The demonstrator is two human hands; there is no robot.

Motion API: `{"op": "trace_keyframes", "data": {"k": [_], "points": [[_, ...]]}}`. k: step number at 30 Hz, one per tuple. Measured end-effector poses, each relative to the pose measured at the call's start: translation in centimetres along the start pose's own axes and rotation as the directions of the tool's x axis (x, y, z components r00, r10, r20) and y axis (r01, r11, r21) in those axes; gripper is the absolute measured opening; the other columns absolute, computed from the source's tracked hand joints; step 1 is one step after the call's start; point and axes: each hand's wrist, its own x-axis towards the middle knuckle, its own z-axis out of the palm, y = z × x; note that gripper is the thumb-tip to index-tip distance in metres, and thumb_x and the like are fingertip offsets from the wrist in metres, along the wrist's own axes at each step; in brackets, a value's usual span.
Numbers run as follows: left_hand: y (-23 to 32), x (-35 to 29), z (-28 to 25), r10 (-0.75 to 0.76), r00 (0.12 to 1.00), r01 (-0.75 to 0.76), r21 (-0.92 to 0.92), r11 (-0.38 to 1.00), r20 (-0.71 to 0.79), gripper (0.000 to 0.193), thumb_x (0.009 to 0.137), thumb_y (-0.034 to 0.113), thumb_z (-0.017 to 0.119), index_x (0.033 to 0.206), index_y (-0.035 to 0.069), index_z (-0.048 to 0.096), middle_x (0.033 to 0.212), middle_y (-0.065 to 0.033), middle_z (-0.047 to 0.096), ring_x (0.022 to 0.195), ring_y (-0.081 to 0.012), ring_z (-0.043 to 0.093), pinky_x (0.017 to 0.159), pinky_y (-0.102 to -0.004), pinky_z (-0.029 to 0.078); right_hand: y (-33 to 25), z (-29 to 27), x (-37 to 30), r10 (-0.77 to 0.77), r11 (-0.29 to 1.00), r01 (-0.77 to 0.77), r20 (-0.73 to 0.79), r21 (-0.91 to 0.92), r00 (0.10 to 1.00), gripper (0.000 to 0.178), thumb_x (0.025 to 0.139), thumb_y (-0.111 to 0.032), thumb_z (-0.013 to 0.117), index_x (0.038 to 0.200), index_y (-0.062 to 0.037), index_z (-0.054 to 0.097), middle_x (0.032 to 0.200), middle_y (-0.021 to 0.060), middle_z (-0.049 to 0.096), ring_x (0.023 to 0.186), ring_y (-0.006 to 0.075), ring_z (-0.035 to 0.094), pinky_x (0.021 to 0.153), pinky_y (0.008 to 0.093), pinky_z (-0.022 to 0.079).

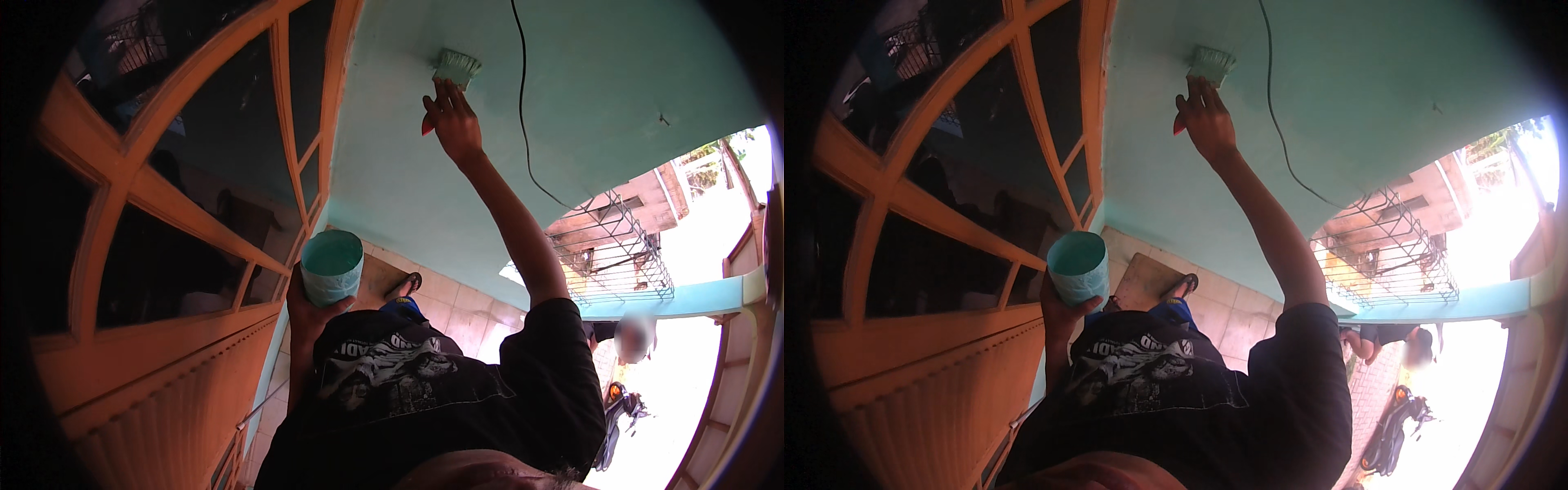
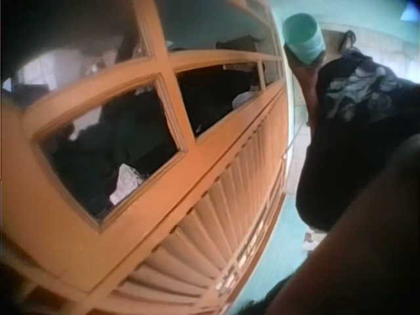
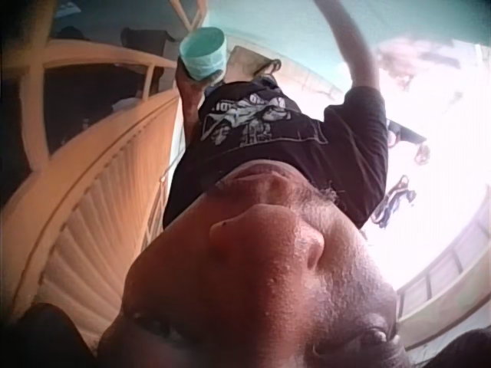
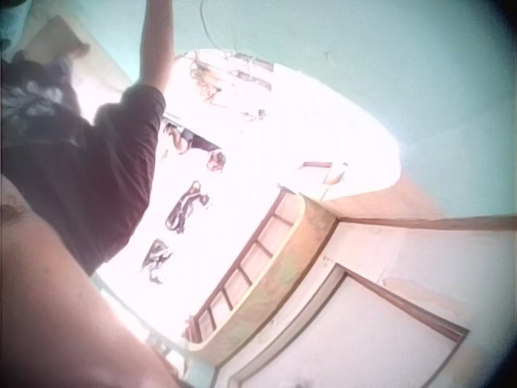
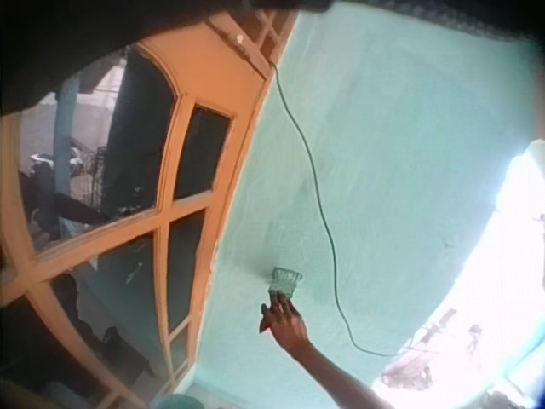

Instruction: The person paints a ceiling using a paintbrush and a small container of green paint. They repeatedly dip the brush into the container and apply paint to the ceiling surface in a methodical manner.

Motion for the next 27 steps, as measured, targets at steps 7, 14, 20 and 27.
{"op": "trace_keyframes", "data": {"k": [7,14,20,27], "points": [[-0.5,-0.4,0.0,-0.001,0.999,0.005,0.06,0.998,-0.05,0.092,0.056,0.031,0.096,0.132,0.003,0.053,0.12,-0.0156,0.066,0.111,-0.0305,0.066,0.094,-0.0451,0.054,0.4,-5.7,4.8,0.009,0.908,-0.153,0.347,0.391,0.938,0.021,0.094,-0.013,0.065,0.114,-0.014,0.068,0.109,0.0047,0.073,0.089,0.0255,0.072,0.074,0.0383,0.059],[0.7,0.0,0.4,0.046,0.998,-0.045,0.019,0.999,-0.031,0.088,0.059,0.03,0.096,0.131,0.004,0.054,0.121,-0.0147,0.066,0.111,-0.0294,0.067,0.095,-0.0439,0.054,9.9,-11.3,18.3,0.149,0.959,-0.186,0.179,0.212,0.972,0.011,0.096,-0.023,0.064,0.101,-0.0135,0.066,0.077,0.0123,0.067,0.073,0.0328,0.068,0.066,0.0452,0.056],[0.0,-0.7,0.0,0.019,0.997,-0.022,-0.043,0.999,-0.078,0.087,0.059,0.03,0.096,0.131,0.004,0.054,0.119,-0.0143,0.066,0.109,-0.0289,0.067,0.093,-0.0435,0.054,9.1,-13.6,21.4,-0.083,0.994,0.048,-0.391,-0.099,0.917,0.017,0.091,-0.007,0.063,0.107,-0.0062,0.068,0.113,0.0127,0.073,0.094,0.0267,0.074,0.073,0.0414,0.059],[0.9,-1.0,-0.6,0.024,0.996,-0.028,-0.038,0.999,-0.084,0.087,0.06,0.029,0.095,0.131,0.003,0.053,0.119,-0.0138,0.066,0.108,-0.0288,0.066,0.093,-0.043,0.054,2.9,-1.9,10.1,-0.261,0.901,0.215,-0.075,-0.376,0.963,0.013,0.083,-0.013,0.07,0.081,-0.0053,0.06,0.118,0.0251,0.066,0.114,0.0349,0.067,0.092,0.0381,0.06]]}}
